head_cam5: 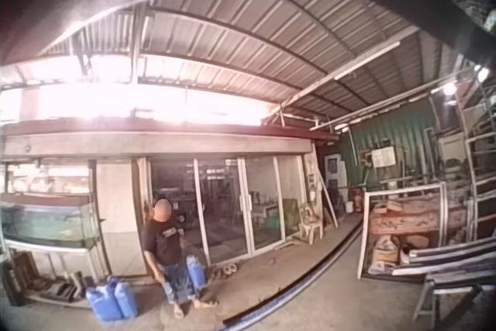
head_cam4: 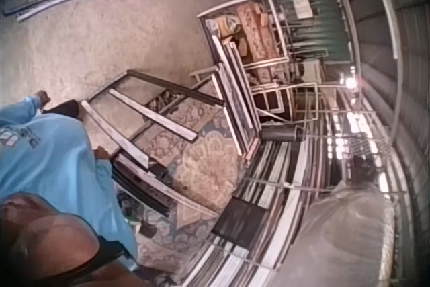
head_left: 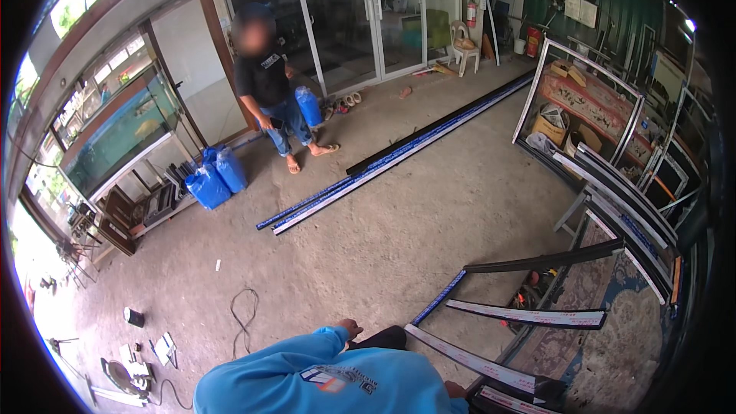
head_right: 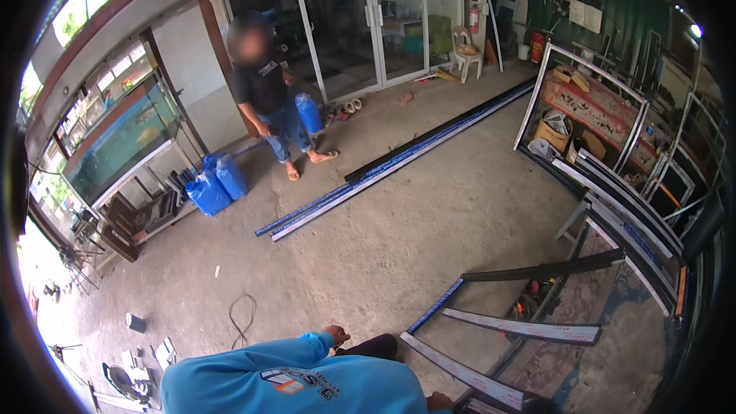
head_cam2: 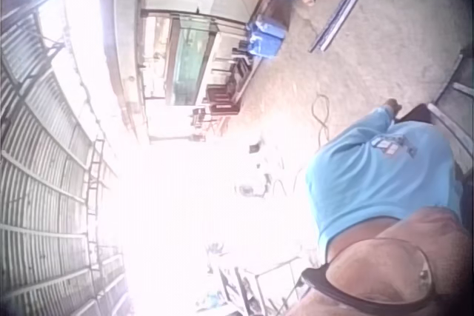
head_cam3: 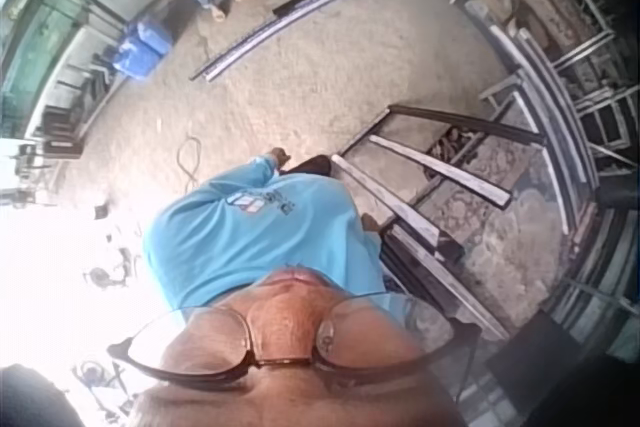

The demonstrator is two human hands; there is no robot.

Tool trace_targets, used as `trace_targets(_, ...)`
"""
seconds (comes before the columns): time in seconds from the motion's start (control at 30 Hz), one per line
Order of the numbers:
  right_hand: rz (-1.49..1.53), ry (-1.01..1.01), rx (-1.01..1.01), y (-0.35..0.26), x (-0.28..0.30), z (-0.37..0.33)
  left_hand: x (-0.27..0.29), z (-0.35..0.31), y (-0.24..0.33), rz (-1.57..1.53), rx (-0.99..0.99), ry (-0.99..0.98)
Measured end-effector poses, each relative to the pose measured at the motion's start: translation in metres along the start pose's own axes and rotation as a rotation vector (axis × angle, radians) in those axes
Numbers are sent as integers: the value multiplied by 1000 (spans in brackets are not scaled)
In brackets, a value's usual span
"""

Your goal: Assembling and inspecting aluminum window or door frame components using small hardware and a screwdriver.

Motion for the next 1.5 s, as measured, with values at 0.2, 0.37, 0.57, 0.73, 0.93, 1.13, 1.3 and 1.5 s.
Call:
trace_targets(0.2, 18, 37, 3, -11, 18, -7, 17, -1, -1, -73, 10, -60)
trace_targets(0.37, 42, 56, -18, -4, 14, -11, 3, -3, -14, -59, -3, -253)
trace_targets(0.57, 37, 72, -29, -11, 23, -17, 1, -12, -39, 12, 49, -253)
trace_targets(0.73, 28, 87, -33, -12, 27, -22, -1, -23, -59, 3, 128, -281)
trace_targets(0.93, 21, 104, -37, -12, 33, -27, -5, -28, -74, -80, 168, -182)
trace_targets(1.13, 65, 226, -38, -5, 28, -17, 4, -25, -77, -21, 160, -100)
trace_targets(1.3, 87, 295, -24, -2, 28, -13, 2, -15, -79, -1, 190, -170)
trace_targets(1.5, 119, 278, 18, -4, 34, -26, 12, 4, -81, -11, 70, -82)
Point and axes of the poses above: each hand's wrist, its own z-axis towards the middle knuckle, its own x-axis out of the back of the hand, y = z × x, the point moved 10 cm from there along z, towards the middle knuckle, and after that the axes turned 11 degrees about -x, right-handed, at the moved point
